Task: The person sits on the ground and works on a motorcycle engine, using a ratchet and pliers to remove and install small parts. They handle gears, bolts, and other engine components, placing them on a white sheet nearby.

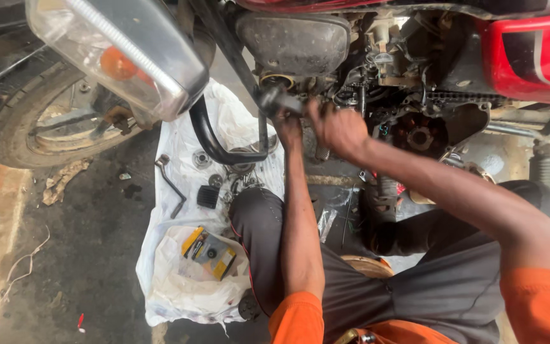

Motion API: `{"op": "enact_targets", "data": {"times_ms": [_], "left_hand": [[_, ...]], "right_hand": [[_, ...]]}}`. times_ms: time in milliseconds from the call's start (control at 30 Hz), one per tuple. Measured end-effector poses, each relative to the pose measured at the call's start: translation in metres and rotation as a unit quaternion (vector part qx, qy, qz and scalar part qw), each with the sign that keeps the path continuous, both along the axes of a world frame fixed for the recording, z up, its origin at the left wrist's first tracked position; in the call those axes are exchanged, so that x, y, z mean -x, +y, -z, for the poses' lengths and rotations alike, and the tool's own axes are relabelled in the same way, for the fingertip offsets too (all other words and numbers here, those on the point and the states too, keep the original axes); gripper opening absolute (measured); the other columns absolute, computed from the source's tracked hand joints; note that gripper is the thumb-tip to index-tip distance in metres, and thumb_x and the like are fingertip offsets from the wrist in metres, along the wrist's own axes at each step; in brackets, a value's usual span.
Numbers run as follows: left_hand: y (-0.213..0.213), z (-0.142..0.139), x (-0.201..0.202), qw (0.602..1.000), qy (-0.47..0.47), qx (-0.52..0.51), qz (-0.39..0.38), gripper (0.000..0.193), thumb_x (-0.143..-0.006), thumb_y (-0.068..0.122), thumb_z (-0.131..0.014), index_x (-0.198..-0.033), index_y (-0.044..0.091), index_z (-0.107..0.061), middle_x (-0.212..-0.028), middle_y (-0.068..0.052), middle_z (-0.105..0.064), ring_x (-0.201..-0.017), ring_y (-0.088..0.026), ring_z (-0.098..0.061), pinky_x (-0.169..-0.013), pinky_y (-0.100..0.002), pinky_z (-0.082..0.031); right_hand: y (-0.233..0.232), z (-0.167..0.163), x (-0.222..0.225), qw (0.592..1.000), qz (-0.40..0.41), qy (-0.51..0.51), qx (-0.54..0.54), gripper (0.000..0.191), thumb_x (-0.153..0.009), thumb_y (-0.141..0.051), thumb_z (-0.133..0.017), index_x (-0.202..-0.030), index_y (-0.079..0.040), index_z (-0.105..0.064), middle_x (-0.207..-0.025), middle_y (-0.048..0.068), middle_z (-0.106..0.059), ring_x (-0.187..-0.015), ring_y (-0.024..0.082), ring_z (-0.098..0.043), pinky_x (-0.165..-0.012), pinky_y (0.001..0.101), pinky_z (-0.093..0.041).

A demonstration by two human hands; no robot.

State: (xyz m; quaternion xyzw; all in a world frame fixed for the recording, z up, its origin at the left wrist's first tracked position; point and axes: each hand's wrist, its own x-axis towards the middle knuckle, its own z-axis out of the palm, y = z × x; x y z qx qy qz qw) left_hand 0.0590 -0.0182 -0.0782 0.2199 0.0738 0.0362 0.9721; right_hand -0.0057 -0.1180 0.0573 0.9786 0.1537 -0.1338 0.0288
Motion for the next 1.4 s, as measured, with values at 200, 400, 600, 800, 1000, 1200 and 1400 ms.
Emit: {"op": "enact_targets", "data": {"times_ms": [200, 400, 600, 800, 1000, 1200, 1400], "left_hand": [[-0.007, 0.025, -0.012, 0.988, -0.116, -0.104, -0.014, 0.046, -0.109, 0.015, -0.058, -0.153, 0.004, -0.052, -0.120, -0.017, -0.068, -0.087, -0.017, -0.061, -0.071, -0.028, -0.054], [-0.008, 0.022, -0.007, 0.982, -0.055, -0.174, -0.049, 0.041, -0.101, 0.009, -0.065, -0.140, -0.001, -0.060, -0.127, -0.012, -0.068, -0.107, -0.019, -0.067, -0.090, -0.031, -0.059], [-0.006, 0.015, -0.008, 0.991, -0.050, -0.120, -0.018, 0.046, -0.095, 0.010, -0.072, -0.139, 0.002, -0.064, -0.130, -0.013, -0.069, -0.106, -0.020, -0.068, -0.093, -0.033, -0.059], [-0.011, 0.030, -0.013, 0.948, -0.049, -0.307, -0.070, 0.047, -0.099, 0.010, -0.071, -0.146, 0.010, -0.063, -0.118, -0.008, -0.066, -0.095, -0.017, -0.061, -0.083, -0.036, -0.053], [-0.010, 0.031, -0.018, 0.989, -0.080, -0.117, -0.029, 0.054, -0.097, 0.011, -0.067, -0.149, 0.001, -0.058, -0.110, -0.012, -0.066, -0.092, -0.020, -0.064, -0.086, -0.034, -0.054], [-0.014, 0.032, -0.012, 0.988, -0.049, -0.135, -0.052, 0.052, -0.102, 0.010, -0.063, -0.151, 0.000, -0.052, -0.116, -0.006, -0.067, -0.094, -0.014, -0.063, -0.079, -0.026, -0.053], [-0.037, 0.017, -0.004, 0.992, -0.011, -0.103, -0.070, 0.051, -0.103, 0.018, -0.057, -0.152, 0.006, -0.051, -0.116, -0.006, -0.068, -0.098, -0.013, -0.065, -0.084, -0.029, -0.056]], "right_hand": [[-0.003, 0.004, 0.001, 0.986, -0.100, -0.133, -0.010, 0.045, -0.095, -0.013, -0.040, -0.137, 0.002, -0.035, -0.092, 0.028, -0.065, -0.045, 0.029, -0.065, -0.029, 0.0432, -0.049], [-0.015, 0.011, -0.008, 0.996, -0.025, -0.081, -0.026, 0.028, -0.106, -0.014, -0.040, -0.130, 0.000, -0.036, -0.088, 0.027, -0.062, -0.047, 0.032, -0.065, -0.033, 0.0441, -0.050], [-0.010, 0.017, -0.008, 0.997, -0.019, -0.075, 0.007, 0.036, -0.100, -0.018, -0.047, -0.131, -0.001, -0.039, -0.080, 0.020, -0.065, -0.055, 0.032, -0.065, -0.040, 0.0453, -0.049], [-0.010, 0.007, -0.012, 0.999, 0.016, -0.033, -0.017, 0.022, -0.106, -0.016, -0.038, -0.123, -0.003, -0.041, -0.079, 0.021, -0.065, -0.048, 0.029, -0.066, -0.036, 0.0420, -0.052], [-0.013, 0.010, -0.007, 0.989, -0.025, -0.138, -0.049, 0.023, -0.106, -0.024, -0.035, -0.119, -0.005, -0.040, -0.078, 0.017, -0.061, -0.042, 0.027, -0.057, -0.031, 0.0402, -0.043], [-0.030, 0.011, -0.002, 0.999, 0.013, 0.028, -0.010, 0.029, -0.111, -0.022, -0.026, -0.129, -0.002, -0.036, -0.069, 0.013, -0.062, -0.042, 0.025, -0.057, -0.033, 0.0410, -0.043], [-0.027, 0.011, -0.016, 0.995, -0.020, -0.094, -0.030, 0.025, -0.104, -0.015, -0.034, -0.123, 0.000, -0.041, -0.078, 0.016, -0.062, -0.043, 0.023, -0.057, -0.031, 0.0382, -0.043]]}}
